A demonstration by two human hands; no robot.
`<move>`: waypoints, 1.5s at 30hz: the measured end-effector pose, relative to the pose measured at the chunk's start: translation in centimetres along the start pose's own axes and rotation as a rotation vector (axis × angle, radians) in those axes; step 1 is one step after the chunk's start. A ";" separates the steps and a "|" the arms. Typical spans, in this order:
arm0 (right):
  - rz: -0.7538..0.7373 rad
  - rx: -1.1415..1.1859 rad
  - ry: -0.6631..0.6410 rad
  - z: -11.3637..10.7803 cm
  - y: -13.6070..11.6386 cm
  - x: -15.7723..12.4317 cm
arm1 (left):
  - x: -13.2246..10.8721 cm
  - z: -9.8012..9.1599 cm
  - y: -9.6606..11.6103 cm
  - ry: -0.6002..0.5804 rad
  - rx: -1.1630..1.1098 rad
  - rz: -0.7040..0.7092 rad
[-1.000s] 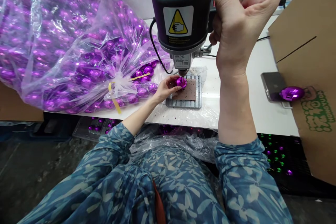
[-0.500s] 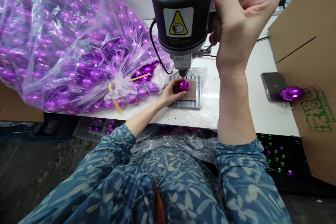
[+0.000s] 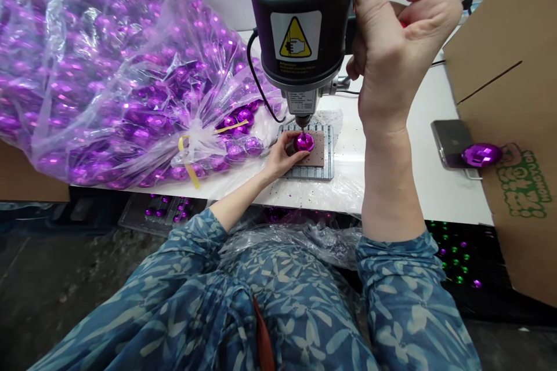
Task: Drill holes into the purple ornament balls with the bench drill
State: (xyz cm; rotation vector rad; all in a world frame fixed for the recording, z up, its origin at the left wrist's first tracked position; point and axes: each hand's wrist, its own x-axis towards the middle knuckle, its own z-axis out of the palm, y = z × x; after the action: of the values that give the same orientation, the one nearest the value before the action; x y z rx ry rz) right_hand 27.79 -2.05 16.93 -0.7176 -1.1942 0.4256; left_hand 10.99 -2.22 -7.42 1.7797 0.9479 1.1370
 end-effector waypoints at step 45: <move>-0.402 -0.055 0.270 -2.9 7.7 -6.8 | -0.1 -0.1 -0.2 0.005 0.038 -0.021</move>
State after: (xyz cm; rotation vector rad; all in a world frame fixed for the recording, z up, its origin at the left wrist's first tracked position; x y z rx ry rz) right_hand 28.77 -1.83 6.30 -0.5430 -1.0630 -0.0391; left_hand 10.80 -2.23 -7.63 1.7941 0.9942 1.1177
